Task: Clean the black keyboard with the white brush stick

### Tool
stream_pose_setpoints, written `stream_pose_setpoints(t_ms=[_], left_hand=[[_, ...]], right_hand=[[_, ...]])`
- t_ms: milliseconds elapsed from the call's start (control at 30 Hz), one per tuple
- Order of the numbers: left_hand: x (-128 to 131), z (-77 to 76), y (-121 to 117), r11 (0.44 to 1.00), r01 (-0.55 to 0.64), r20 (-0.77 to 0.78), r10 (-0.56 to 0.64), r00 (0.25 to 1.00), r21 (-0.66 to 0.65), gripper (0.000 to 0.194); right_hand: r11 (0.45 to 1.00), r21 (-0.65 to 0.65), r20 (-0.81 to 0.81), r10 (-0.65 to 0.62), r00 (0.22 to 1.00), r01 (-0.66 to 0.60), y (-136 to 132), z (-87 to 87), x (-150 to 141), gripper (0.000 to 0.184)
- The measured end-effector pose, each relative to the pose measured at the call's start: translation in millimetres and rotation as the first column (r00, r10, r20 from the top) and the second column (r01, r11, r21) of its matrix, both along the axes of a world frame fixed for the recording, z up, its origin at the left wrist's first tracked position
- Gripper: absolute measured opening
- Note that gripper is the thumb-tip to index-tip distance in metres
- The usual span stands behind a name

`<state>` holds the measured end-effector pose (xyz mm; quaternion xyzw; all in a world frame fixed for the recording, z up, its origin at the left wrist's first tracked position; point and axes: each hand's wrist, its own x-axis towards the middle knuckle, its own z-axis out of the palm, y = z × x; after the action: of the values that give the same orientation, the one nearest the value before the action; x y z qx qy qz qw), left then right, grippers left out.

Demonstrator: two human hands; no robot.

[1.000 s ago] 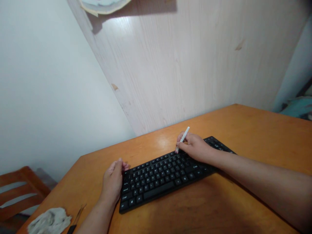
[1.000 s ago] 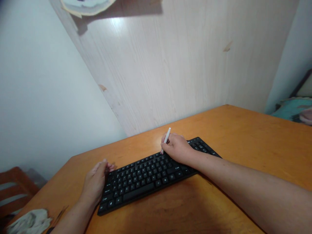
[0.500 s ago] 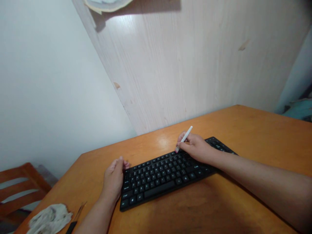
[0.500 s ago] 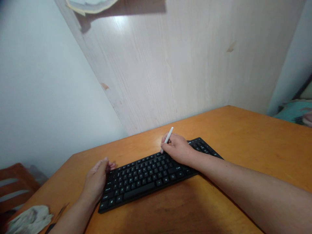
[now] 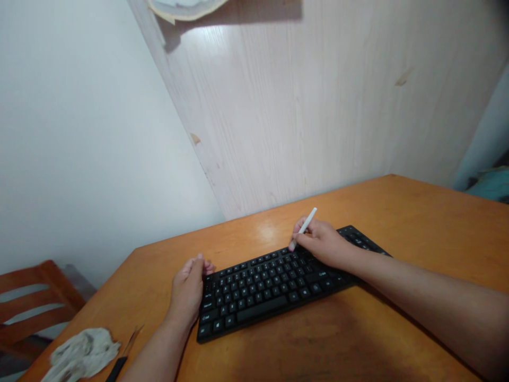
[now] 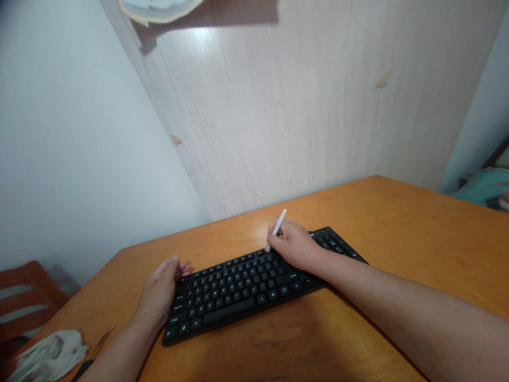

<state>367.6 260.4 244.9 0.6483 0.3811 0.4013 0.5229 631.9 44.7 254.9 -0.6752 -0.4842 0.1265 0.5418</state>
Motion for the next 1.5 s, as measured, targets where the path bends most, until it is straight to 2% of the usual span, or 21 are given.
stream_pose_setpoints(t_ms=[133, 300, 400, 500, 700, 867, 1033, 1300, 1500], left_hand=[[0.0, -0.6, -0.3, 0.999, 0.020, 0.027, -0.020, 0.999, -0.028, 0.043], [-0.7, -2.9, 2.1, 0.999, 0.030, 0.021, -0.030, 0.999, -0.013, 0.043], [-0.7, -4.1, 3.9, 0.999, 0.034, 0.012, -0.034, 0.999, -0.015, 0.044], [0.1, -3.6, 3.4, 1.000, 0.014, 0.008, -0.014, 1.000, -0.015, 0.047], [1.1, -1.7, 0.4, 0.999, 0.037, 0.039, -0.036, 0.999, -0.023, 0.045], [0.2, -2.6, 1.4, 0.999, 0.039, 0.033, -0.039, 0.999, -0.016, 0.045], [0.1, -2.4, 1.2, 1.000, 0.030, 0.022, -0.030, 0.999, -0.004, 0.045], [0.3, -2.8, 0.7, 0.999, 0.043, 0.031, -0.043, 0.999, -0.019, 0.043], [0.1, -7.3, 5.3, 0.997, 0.052, 0.006, -0.052, 0.999, 0.050, 0.044]], right_hand=[[0.996, 0.024, -0.001, -0.091, 0.996, 0.091, 0.8, -1.5, 2.9, 0.002], [0.998, 0.001, -0.028, -0.058, 0.998, 0.058, 0.7, -0.1, 4.1, 0.001], [0.992, -0.027, 0.034, -0.119, 0.992, 0.120, -1.0, 0.3, 7.2, 0.004], [0.984, 0.001, 0.031, -0.179, 0.983, 0.179, -1.3, 0.1, 10.6, 0.005], [0.995, -0.016, -0.005, -0.100, 0.995, 0.100, -0.6, -1.3, 10.3, 0.007], [0.986, 0.005, 0.042, -0.165, 0.985, 0.165, -2.0, -1.1, 10.6, 0.008], [0.994, -0.006, -0.023, -0.109, 0.994, 0.109, -0.4, -2.1, 9.5, 0.008], [0.985, -0.003, 0.024, -0.173, 0.985, 0.173, -1.4, -0.7, 9.8, 0.006], [0.973, -0.033, 0.037, -0.227, 0.973, 0.229, -4.5, 1.6, 12.7, 0.004]])
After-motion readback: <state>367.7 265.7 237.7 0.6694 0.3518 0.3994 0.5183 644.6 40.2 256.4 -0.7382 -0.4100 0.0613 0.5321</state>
